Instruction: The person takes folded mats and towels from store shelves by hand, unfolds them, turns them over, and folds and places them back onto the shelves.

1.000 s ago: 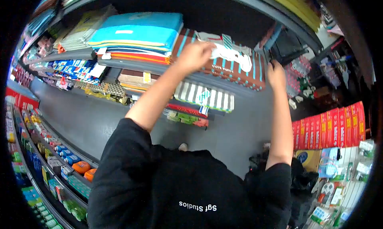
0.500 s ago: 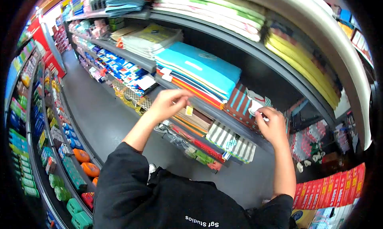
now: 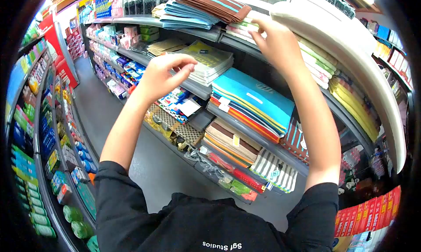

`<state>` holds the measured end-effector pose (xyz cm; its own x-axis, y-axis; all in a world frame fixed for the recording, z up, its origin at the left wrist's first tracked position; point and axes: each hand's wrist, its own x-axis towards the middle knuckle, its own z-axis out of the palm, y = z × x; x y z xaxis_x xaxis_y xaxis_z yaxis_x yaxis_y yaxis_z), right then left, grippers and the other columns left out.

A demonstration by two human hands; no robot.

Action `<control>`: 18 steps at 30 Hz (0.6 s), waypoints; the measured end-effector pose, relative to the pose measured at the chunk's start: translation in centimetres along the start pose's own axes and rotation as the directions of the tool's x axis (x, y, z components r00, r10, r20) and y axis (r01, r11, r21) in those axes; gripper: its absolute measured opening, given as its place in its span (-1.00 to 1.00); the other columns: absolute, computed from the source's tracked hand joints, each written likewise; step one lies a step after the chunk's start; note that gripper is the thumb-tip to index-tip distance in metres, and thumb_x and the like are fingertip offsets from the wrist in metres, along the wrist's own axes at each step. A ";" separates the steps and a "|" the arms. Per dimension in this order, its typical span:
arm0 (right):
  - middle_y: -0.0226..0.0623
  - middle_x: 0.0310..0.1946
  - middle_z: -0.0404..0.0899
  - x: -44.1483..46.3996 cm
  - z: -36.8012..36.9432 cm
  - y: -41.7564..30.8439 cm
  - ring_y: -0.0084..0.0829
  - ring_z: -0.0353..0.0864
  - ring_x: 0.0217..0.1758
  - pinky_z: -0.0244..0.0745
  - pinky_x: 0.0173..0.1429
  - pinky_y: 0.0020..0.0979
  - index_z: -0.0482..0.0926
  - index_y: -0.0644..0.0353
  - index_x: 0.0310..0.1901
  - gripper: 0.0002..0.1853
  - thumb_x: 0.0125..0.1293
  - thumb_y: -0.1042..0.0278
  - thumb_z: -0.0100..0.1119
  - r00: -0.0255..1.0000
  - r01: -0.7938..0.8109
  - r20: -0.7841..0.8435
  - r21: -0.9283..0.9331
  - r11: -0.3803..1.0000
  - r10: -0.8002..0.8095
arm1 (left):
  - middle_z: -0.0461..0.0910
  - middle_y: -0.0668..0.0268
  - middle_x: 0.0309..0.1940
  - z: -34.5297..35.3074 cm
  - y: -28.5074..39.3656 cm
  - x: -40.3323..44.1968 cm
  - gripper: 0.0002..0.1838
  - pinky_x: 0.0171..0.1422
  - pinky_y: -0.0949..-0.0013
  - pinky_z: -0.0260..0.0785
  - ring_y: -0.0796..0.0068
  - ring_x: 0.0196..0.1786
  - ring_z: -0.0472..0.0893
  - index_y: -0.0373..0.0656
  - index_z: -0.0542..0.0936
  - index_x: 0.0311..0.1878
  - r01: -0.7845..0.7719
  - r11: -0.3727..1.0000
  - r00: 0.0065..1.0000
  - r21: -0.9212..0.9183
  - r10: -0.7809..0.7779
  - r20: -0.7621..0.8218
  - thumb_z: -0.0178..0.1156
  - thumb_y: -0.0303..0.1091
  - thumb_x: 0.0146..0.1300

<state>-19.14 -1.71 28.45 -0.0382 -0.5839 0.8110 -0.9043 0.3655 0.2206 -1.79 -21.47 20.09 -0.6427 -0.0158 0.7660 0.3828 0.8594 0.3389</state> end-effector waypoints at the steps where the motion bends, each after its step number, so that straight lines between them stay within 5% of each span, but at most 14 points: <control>1: -0.13 -0.35 0.59 1.5 0.9 0.1 -0.15 0.60 -0.23 0.48 -0.15 -0.18 0.53 0.14 -0.19 -0.76 0.13 0.25 0.16 1.000 -0.003 0.008 -0.049 0.999 0.003 | 0.63 0.27 -0.38 -0.9 -0.7 0.5 -0.85 -0.22 0.52 0.41 0.56 -0.29 0.60 -0.26 0.59 -0.20 -0.011 1.000 1.000 -0.017 0.011 0.006 0.16 -0.46 0.17; 4: -0.12 -0.32 0.59 4.6 3.6 1.3 -0.13 0.59 -0.21 0.47 -0.11 -0.17 0.55 0.10 -0.18 -0.75 0.10 0.23 0.17 0.991 0.022 0.135 -0.243 0.970 0.012 | 0.63 0.29 -0.36 -3.3 -2.7 1.8 -0.85 -0.21 0.52 0.40 0.55 -0.31 0.59 -0.25 0.59 -0.20 -0.058 0.998 0.998 0.008 0.058 -0.020 0.15 -0.45 0.18; 11: -0.11 -0.41 0.59 6.9 4.6 1.9 -0.13 0.60 -0.24 0.47 -0.12 -0.13 0.62 0.13 -0.34 -0.84 0.11 0.30 0.10 0.998 0.007 0.058 -0.257 0.967 0.008 | 0.63 0.34 -0.35 -7.0 -5.4 4.3 -0.85 -0.24 0.55 0.39 0.62 -0.30 0.56 -0.22 0.60 -0.20 -0.124 0.990 0.992 0.071 0.124 0.004 0.14 -0.43 0.18; 13: -0.08 -0.31 0.58 7.7 4.3 1.9 -0.06 0.56 -0.20 0.44 -0.06 -0.19 0.61 0.13 -0.19 -0.77 0.16 0.26 0.08 0.982 -0.158 0.061 -0.267 0.951 0.180 | 0.62 0.36 -0.31 -7.0 -6.2 5.2 -0.84 -0.23 0.57 0.36 0.64 -0.27 0.55 -0.20 0.59 -0.17 -0.153 0.987 0.988 0.050 0.151 0.042 0.13 -0.42 0.19; 15: -0.08 -0.38 0.59 9.0 4.7 2.6 -0.07 0.58 -0.27 0.48 -0.14 -0.21 0.62 0.15 -0.27 -0.76 0.18 0.22 0.04 0.987 -0.160 -0.071 -0.283 0.946 0.146 | 0.62 0.37 -0.30 -6.6 -6.8 6.2 -0.83 -0.19 0.56 0.33 0.63 -0.24 0.55 -0.20 0.58 -0.16 -0.161 0.986 0.987 0.033 0.161 0.002 0.12 -0.41 0.21; 18: -0.05 -0.38 0.59 12.0 3.1 0.6 -0.17 0.59 -0.36 0.43 -0.26 -0.32 0.57 0.31 -0.26 -0.80 0.22 0.38 0.01 0.831 -0.147 -0.529 0.090 0.985 0.173 | 0.58 0.37 -0.15 -6.0 -7.3 7.5 -0.78 -0.07 0.50 0.31 0.60 -0.11 0.52 -0.17 0.54 -0.07 -0.231 0.970 0.964 -0.072 0.219 -0.150 0.12 -0.39 0.22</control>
<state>-21.42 -10.73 36.67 0.0372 -0.0385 0.9986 -0.9232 0.3811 0.0491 -5.47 -30.91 26.64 -0.4362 0.0959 0.8947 0.5677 0.8007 0.1910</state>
